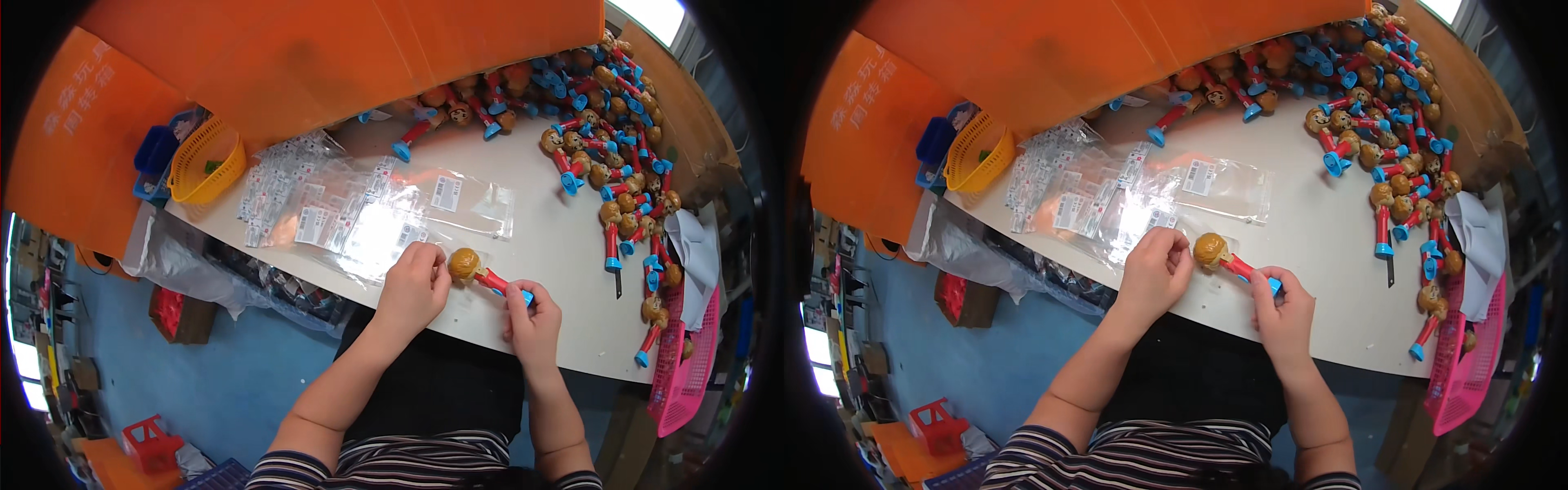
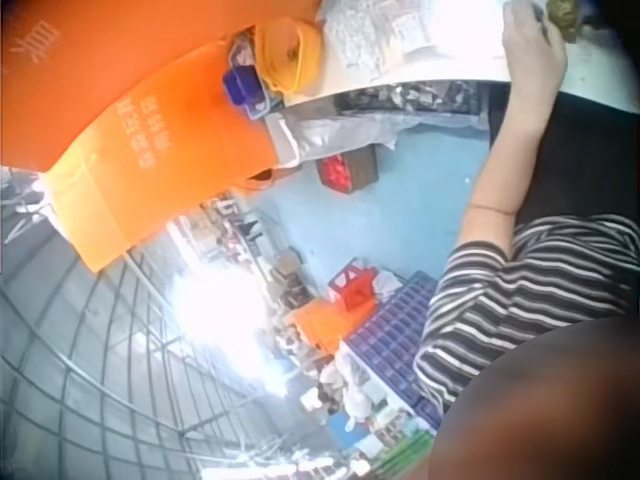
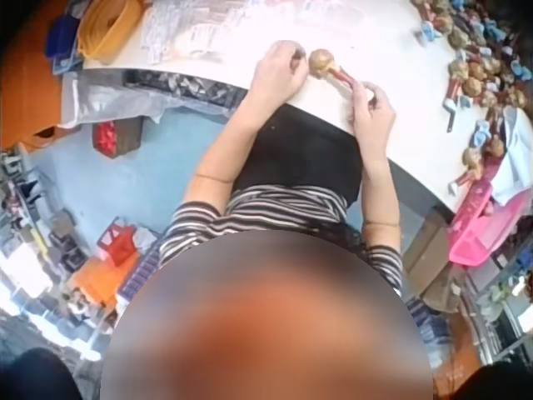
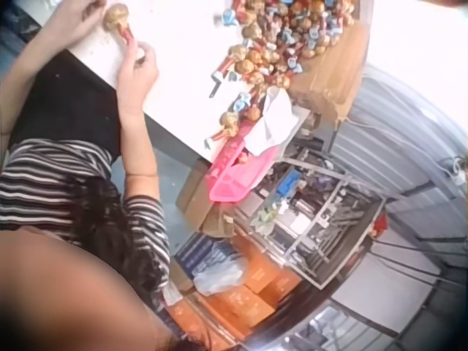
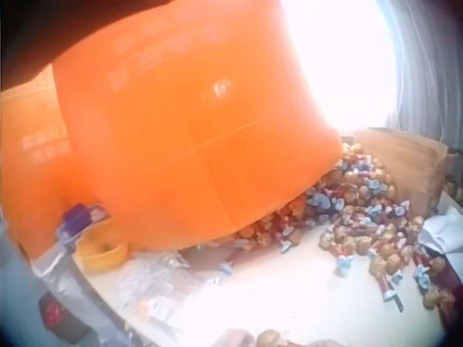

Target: Packaging small toy figures into individual plastic bags.

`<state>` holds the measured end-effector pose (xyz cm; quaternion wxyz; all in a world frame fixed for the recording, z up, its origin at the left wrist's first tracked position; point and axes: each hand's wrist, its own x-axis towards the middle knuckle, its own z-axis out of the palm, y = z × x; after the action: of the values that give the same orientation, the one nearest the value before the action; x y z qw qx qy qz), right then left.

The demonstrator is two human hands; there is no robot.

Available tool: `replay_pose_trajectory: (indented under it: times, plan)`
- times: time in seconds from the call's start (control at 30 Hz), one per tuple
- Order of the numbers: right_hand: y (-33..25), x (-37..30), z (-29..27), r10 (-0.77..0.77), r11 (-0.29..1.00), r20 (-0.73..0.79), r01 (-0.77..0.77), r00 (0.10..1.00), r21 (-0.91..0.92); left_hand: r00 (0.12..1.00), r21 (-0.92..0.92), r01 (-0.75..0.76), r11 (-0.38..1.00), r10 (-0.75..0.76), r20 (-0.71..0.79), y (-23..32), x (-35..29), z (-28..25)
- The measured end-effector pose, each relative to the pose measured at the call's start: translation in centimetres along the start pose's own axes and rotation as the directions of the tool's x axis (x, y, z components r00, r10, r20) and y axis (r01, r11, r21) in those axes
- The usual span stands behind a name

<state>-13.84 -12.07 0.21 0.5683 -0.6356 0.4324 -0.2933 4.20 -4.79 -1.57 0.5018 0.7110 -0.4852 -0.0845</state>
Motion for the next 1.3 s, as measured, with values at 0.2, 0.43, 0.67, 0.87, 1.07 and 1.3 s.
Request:
replay_pose_trajectory:
  times: [0.2, 0.43, 0.67, 0.87, 1.07, 1.3]
  plan:
    - [0.8, -0.2, 0.7, -0.597, 0.656, 0.200, 0.616, 0.777, -0.436, 0.994, -0.019, -0.103, 0.994, 0.103, -0.028, 0.3, 0.7, -0.4]
    - [1.3, 0.6, 1.4, -0.109, 0.993, -0.063, 0.112, 0.992, 0.040, 0.991, -0.066, -0.133, 0.989, 0.134, 0.012, 1.1, 0.6, -0.4]
    - [0.4, 0.4, 2.6, -0.345, 0.919, 0.282, 0.384, 0.895, -0.095, 0.972, -0.016, -0.235, 0.972, 0.234, -0.007, 1.8, 1.1, 0.1]
    - [0.2, 1.1, -0.1, -0.297, 0.914, 0.408, 0.381, 0.863, -0.141, 0.990, 0.054, -0.110, 0.992, 0.104, 0.099, 1.0, -0.2, -1.2]
    - [1.5, 1.6, 1.2, -0.411, 0.878, 0.282, 0.460, 0.867, -0.135, 0.976, -0.005, -0.196, 0.981, 0.196, 0.101, 1.9, -0.8, -1.1]
    - [0.9, 1.9, 1.2, -0.424, 0.839, 0.377, 0.514, 0.824, -0.179, 0.973, 0.072, -0.228, 0.971, 0.225, 0.041, 2.3, -1.0, -2.0]
